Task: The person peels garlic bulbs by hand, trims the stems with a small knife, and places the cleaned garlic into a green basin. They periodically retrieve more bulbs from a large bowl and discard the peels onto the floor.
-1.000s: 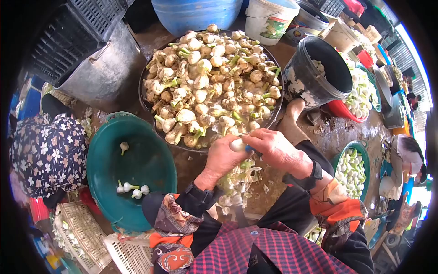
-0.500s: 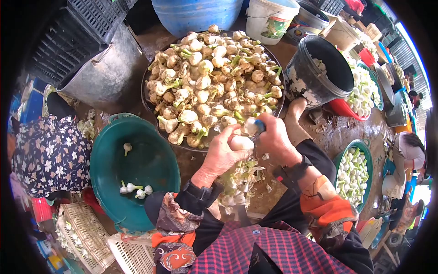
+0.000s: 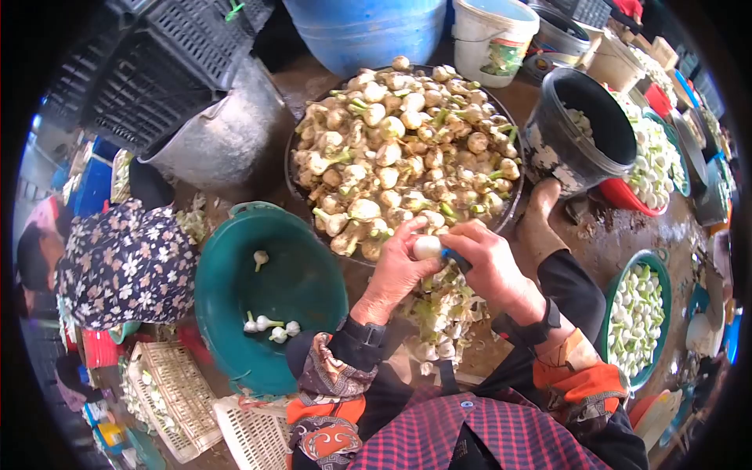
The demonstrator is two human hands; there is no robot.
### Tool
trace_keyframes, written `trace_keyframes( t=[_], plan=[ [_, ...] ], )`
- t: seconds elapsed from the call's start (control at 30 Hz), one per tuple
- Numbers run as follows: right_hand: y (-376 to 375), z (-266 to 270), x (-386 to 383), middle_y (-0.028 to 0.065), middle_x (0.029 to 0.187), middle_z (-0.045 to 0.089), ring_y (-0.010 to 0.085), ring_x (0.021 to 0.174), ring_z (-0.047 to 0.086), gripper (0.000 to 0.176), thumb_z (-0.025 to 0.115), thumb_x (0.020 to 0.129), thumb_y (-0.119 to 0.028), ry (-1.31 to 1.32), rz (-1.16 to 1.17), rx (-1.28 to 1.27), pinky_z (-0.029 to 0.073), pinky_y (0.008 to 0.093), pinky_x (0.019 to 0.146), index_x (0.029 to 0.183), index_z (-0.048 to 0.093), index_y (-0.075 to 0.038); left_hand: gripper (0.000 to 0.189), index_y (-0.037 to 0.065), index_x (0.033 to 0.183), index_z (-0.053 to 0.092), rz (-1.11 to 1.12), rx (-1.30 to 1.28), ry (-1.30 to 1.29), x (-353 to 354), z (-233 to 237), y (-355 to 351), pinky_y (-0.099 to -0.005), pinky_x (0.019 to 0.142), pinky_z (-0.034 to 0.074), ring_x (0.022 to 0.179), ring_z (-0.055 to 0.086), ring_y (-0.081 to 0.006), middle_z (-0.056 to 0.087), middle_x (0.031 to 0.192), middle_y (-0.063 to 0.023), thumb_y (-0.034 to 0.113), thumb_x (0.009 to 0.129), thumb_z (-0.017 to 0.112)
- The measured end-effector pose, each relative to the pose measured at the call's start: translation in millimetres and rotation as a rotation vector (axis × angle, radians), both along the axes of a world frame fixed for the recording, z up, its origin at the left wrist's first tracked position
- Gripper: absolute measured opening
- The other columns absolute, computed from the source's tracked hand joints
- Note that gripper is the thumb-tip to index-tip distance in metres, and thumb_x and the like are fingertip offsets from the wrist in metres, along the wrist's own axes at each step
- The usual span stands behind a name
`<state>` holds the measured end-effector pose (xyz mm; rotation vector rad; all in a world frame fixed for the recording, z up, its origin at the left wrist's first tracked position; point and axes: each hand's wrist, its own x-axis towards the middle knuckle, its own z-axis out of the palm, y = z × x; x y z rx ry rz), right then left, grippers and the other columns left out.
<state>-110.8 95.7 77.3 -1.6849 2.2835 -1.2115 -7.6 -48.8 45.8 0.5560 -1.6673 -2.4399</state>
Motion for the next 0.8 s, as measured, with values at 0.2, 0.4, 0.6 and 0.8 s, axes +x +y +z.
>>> trace_keyframes(
  t=[0.2, 0.4, 0.6, 0.8],
  plan=[
    [-17.7, -22.0, 10.8, 0.0145, 0.083, 0.057, 0.0362, 0.08, 0.057, 0.029, 0.056, 0.061, 0.005, -0.139, -0.049, 0.115, 0.047, 0.0423, 0.069, 0.089, 0.057, -0.005, 0.035, -0.001, 0.101, 0.061, -0.096, -0.377, -0.092, 39.9, 60.7, -33.2, -0.0247, 0.074, 0.049, 0.082, 0.059, -0.01, 0.063, 0.089, -0.0043, 0.003, 0.069, 0.072],
    [-32.6, -36.8, 5.1, 0.0177, 0.102, 0.061, 0.0332, 0.096, 0.058, 0.044, 0.053, 0.068, 0.008, -0.387, 0.115, 0.194, 0.046, 0.0384, 0.083, 0.111, 0.058, -0.004, 0.021, 0.003, 0.093, 0.061, 0.311, -0.276, -0.466, 159.5, 36.8, -144.6, -0.0224, 0.048, 0.047, 0.056, 0.059, -0.0115, 0.064, 0.075, -0.0063, 0.016, 0.077, 0.063],
    [-67.8, -41.4, 35.4, 0.0143, 0.102, 0.063, 0.0233, 0.091, 0.063, 0.031, 0.062, 0.081, -0.008, -0.538, 0.348, 0.383, 0.051, 0.0324, 0.074, 0.11, 0.058, 0.0, 0.027, 0.007, 0.096, 0.058, 0.83, 0.302, -0.685, 287.7, -109.0, -163.6, -0.0349, 0.045, 0.05, 0.053, 0.059, -0.0225, 0.062, 0.074, -0.0107, 0.028, 0.08, 0.056],
    [-149.4, -89.0, 108.3, 0.0147, 0.107, 0.062, 0.0189, 0.101, 0.059, 0.033, 0.06, 0.084, -0.005, -0.965, 0.65, 0.569, 0.047, 0.0292, 0.088, 0.115, 0.053, 0.005, 0.025, 0.0, 0.086, 0.057, 1.402, 0.353, -0.721, 358.9, -177.9, -188.1, -0.0319, 0.037, 0.046, 0.044, 0.054, -0.0235, 0.057, 0.066, -0.0121, 0.022, 0.076, 0.06]
  ],
)
